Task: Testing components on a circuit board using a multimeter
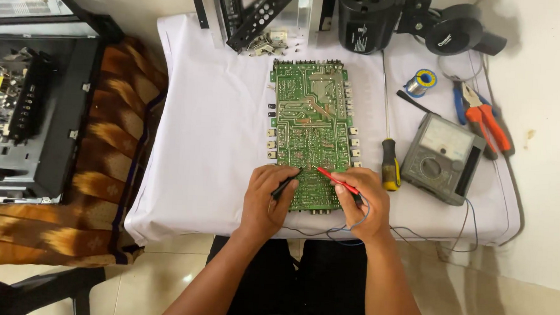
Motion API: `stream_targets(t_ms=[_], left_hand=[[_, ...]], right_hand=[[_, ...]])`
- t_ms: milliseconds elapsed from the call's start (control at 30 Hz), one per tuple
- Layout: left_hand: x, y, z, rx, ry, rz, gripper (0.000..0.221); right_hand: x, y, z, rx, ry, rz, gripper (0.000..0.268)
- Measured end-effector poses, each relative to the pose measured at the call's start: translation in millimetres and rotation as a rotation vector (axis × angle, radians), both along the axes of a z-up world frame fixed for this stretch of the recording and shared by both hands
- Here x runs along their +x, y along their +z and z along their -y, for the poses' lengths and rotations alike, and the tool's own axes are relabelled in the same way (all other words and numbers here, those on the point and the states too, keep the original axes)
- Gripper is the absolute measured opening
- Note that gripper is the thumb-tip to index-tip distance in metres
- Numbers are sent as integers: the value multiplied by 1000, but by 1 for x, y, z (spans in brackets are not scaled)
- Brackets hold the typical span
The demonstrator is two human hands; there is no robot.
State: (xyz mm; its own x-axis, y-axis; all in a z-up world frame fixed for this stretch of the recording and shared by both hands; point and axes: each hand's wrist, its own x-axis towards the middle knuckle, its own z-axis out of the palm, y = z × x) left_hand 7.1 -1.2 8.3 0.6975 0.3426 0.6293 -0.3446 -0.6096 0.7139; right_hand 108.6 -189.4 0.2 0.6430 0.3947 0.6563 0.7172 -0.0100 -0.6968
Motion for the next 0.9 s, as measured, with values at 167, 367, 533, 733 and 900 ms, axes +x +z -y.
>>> stream_targets(t_ms=[167, 367, 533, 733, 900], left_hand=[[0, -6, 0, 40, 13, -4, 15], [1, -10, -1, 56, 26, -6, 16], [1, -6, 0, 67, 20, -19, 15], [0, -4, 2, 43, 38, -30, 15], [-1, -4, 1, 50, 24, -30, 14]], right_hand=[[2, -9, -1, 3, -2, 21, 15], [3, -9, 1, -9, 1, 17, 15], [2, -6, 1, 2, -10, -1, 14], [1, -6, 2, 18, 0, -42, 14], [-2, -9, 2, 17, -8, -62, 13]])
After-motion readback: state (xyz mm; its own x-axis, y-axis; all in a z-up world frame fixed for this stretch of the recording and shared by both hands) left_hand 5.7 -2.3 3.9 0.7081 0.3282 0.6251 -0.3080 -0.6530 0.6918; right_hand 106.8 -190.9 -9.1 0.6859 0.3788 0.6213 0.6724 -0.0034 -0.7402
